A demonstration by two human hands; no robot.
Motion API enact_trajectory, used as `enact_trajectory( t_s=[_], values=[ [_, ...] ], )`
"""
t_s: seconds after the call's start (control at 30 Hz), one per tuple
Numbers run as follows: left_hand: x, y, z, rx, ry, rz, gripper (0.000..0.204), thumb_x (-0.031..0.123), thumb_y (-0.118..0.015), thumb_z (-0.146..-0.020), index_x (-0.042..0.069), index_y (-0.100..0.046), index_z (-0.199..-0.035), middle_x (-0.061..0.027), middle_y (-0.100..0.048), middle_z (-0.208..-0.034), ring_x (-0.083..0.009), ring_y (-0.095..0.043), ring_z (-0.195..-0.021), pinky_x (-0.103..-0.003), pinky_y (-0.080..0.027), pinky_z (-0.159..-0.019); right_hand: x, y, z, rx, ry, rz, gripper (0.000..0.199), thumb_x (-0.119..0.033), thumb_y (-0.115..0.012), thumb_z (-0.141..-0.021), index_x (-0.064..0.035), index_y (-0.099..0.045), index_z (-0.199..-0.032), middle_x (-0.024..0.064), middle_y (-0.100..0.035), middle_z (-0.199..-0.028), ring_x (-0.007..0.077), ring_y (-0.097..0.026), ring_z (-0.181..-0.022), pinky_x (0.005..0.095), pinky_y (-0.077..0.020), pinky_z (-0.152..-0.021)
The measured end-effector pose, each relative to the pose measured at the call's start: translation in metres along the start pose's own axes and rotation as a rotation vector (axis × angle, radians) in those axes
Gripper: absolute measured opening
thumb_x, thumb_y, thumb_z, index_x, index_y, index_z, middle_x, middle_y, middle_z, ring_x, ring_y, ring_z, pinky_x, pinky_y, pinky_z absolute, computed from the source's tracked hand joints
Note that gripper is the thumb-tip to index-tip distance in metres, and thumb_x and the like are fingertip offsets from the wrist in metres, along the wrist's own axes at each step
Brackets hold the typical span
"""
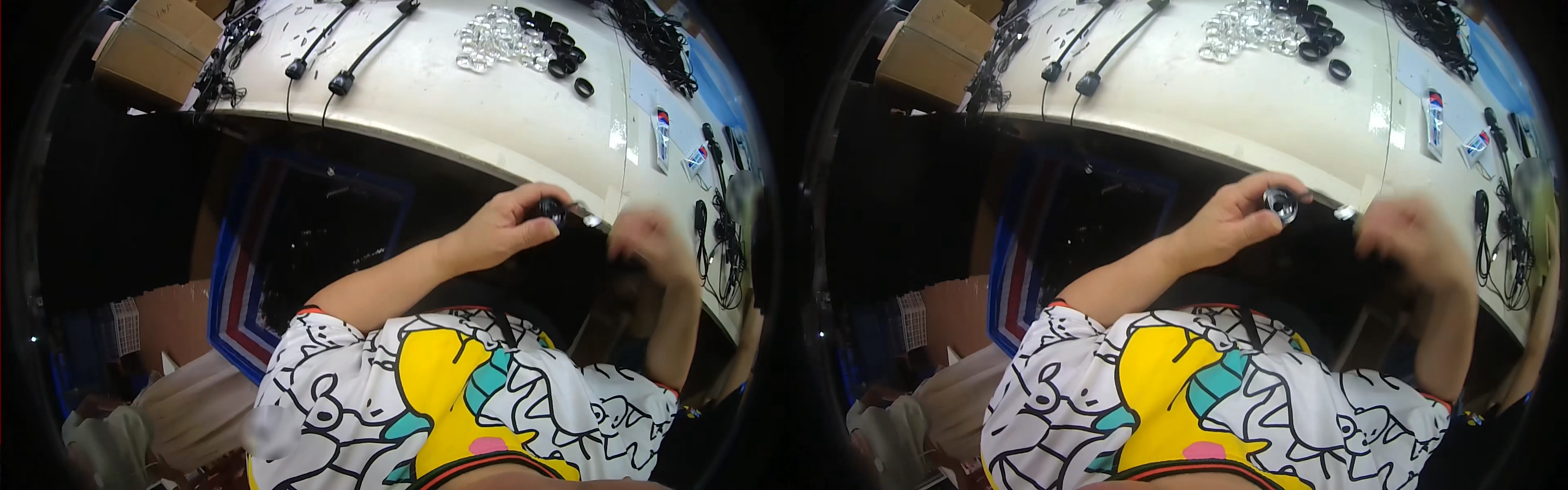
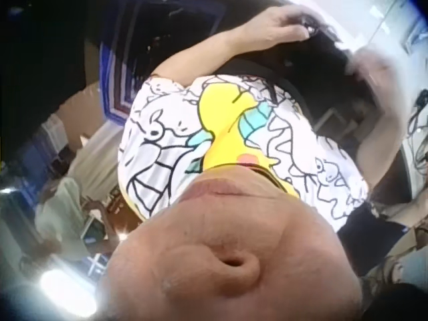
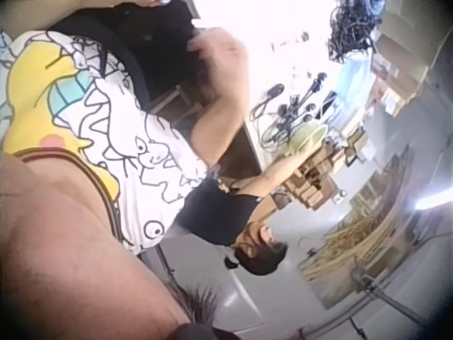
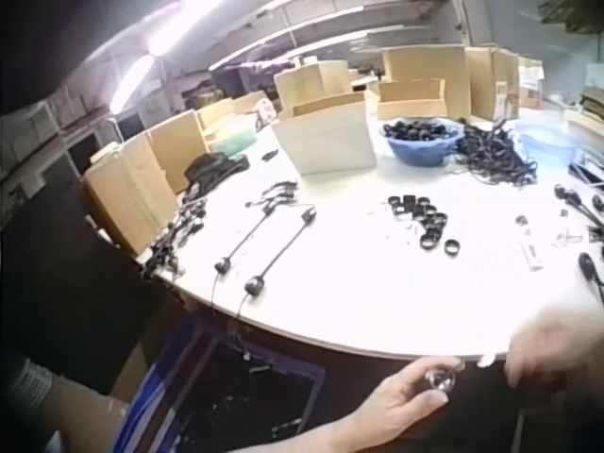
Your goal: Assembling small electronic lamp components by applying glue to the housing and connecting wire harnesses.
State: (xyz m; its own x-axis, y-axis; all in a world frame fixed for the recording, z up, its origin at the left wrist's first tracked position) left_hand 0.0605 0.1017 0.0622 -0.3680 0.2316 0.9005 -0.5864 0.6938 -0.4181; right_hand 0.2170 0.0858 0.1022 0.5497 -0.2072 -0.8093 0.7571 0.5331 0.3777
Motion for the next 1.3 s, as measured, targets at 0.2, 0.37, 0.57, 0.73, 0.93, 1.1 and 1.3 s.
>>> enact_trajectory(
  t_s=[0.2,0.37,0.57,0.73,0.93,1.1,1.3],
  values=[
    [0.006,-0.013,-0.001,-0.053,-0.076,0.144,0.061,0.033,-0.053,-0.085,0.002,-0.026,-0.13,-0.0035,-0.044,-0.087,-0.0066,-0.034,-0.064,-0.019,-0.031,-0.059,0.062,-0.132,-0.043,-0.146,0.017,0.136,0.058,-0.02,-0.063,-0.074,-0.0008,-0.038,-0.123,0.0183,-0.053,-0.106,0.0251,-0.055,-0.092,0.0334,-0.0434,-0.079],
    [0.0,-0.017,0.003,0.007,-0.104,0.067,0.058,0.032,-0.055,-0.084,0.002,-0.031,-0.128,-0.003,-0.045,-0.086,-0.0082,-0.035,-0.064,-0.02,-0.031,-0.06,0.122,-0.186,-0.068,-0.215,-0.14,-0.417,0.03,-0.017,-0.056,-0.08,0.0006,-0.05,-0.104,0.0103,-0.059,-0.093,0.018,-0.057,-0.084,0.0306,-0.0448,-0.076],
    [-0.001,-0.023,0.009,-0.017,-0.145,-0.024,0.057,0.031,-0.056,-0.083,0.003,-0.032,-0.127,-0.0049,-0.046,-0.088,-0.0114,-0.041,-0.07,-0.023,-0.035,-0.065,0.154,-0.177,-0.066,-0.021,-0.002,0.027,0.026,-0.02,-0.049,-0.085,-0.0046,-0.056,-0.104,0.0136,-0.06,-0.094,0.0213,-0.057,-0.083,0.0319,-0.0434,-0.079],
    [-0.003,-0.028,0.01,-0.039,-0.116,-0.03,0.054,0.03,-0.055,-0.084,0.001,-0.034,-0.125,-0.0064,-0.047,-0.089,-0.0122,-0.042,-0.071,-0.023,-0.036,-0.065,0.153,-0.193,-0.071,-0.077,0.133,0.151,0.029,-0.012,-0.049,-0.078,-0.0044,-0.056,-0.106,0.0186,-0.059,-0.098,0.0298,-0.056,-0.093,0.035,-0.0431,-0.079],
    [-0.005,-0.032,0.011,-0.031,-0.129,-0.085,0.054,0.031,-0.057,-0.083,0.001,-0.037,-0.123,-0.0067,-0.048,-0.087,-0.012,-0.043,-0.069,-0.022,-0.035,-0.062,0.145,-0.193,-0.064,-0.101,0.247,0.177,0.033,-0.013,-0.048,-0.079,-0.0086,-0.055,-0.111,0.0154,-0.057,-0.104,0.0296,-0.054,-0.096,0.0364,-0.0414,-0.083],
    [-0.006,-0.043,0.011,-0.079,-0.172,-0.123,0.049,0.022,-0.057,-0.082,-0.001,-0.039,-0.121,-0.0077,-0.049,-0.084,-0.0104,-0.042,-0.067,-0.021,-0.034,-0.06,0.165,-0.193,-0.074,-0.077,0.071,0.187,0.031,-0.023,-0.049,-0.082,-0.0118,-0.055,-0.11,0.0134,-0.057,-0.106,0.0289,-0.055,-0.096,0.0373,-0.0411,-0.084],
    [0.0,-0.038,0.011,-0.061,-0.2,-0.153,0.048,0.014,-0.062,-0.077,-0.003,-0.042,-0.117,-0.0079,-0.051,-0.082,-0.0112,-0.047,-0.069,-0.021,-0.038,-0.062,0.177,-0.187,-0.075,-0.006,0.051,0.145,0.029,-0.024,-0.051,-0.082,-0.01,-0.058,-0.106,0.014,-0.058,-0.103,0.0291,-0.055,-0.094,0.0371,-0.0418,-0.082]
  ],
)
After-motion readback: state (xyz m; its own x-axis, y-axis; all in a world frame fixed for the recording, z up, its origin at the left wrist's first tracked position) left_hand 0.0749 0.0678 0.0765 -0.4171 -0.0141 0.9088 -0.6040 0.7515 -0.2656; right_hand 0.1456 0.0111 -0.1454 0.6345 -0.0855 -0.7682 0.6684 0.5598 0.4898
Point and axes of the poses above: each hand's wrist, its own z-axis away from the middle knuckle, its own y-axis out of the back of the hand, x = y × z, the point moved 8 cm from there along -z, towards the middle knuckle
